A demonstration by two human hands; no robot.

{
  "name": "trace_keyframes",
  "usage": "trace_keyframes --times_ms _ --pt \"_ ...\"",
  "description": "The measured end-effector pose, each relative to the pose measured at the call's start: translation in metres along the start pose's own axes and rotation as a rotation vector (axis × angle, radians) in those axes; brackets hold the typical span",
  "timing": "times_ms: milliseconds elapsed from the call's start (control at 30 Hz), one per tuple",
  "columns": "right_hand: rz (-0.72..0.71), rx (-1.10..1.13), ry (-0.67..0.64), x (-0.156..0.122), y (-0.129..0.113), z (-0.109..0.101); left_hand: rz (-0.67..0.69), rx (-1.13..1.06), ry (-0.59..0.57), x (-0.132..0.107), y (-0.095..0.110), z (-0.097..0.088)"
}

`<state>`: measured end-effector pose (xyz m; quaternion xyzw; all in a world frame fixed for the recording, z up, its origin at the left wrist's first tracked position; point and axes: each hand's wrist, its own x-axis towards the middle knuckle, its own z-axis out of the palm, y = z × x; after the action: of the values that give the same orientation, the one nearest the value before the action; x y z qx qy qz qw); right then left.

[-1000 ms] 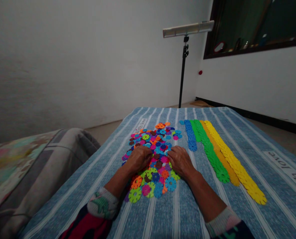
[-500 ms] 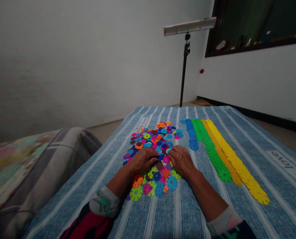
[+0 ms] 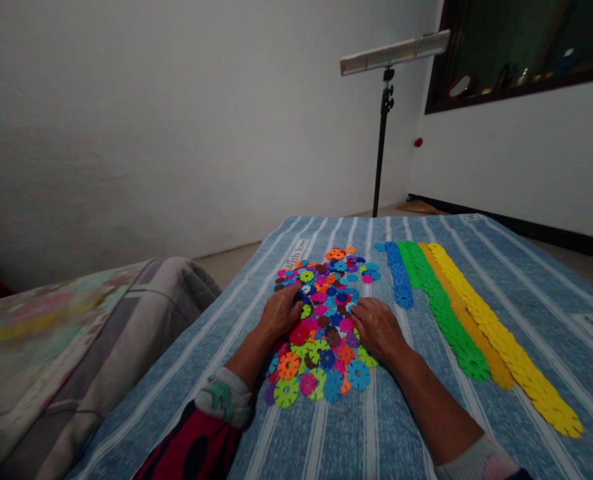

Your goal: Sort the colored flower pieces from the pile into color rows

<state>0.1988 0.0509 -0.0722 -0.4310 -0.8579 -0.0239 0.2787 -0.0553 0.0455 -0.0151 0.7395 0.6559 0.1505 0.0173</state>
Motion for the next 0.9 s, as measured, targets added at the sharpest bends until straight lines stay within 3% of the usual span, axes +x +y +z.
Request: trace_keyframes --times_ms 200,467,667,900 --pt "0.002 0.014 0.014 0.000 0.000 0.002 -0.137 -0.054 0.076 0.002 -0.009 -0.005" --pt "0.007 0.022 0.039 -0.002 0.000 0.005 0.012 -0.095 -0.070 0.001 -0.006 -0.008" --pt "0.014 0.035 0.039 -0.002 -0.002 0.003 -0.060 -0.197 -0.007 0.005 -0.024 -0.013" --pt "0.017 0.059 -0.001 -0.002 0.000 0.002 0.095 -0.115 -0.162 0.005 -0.028 -0.025"
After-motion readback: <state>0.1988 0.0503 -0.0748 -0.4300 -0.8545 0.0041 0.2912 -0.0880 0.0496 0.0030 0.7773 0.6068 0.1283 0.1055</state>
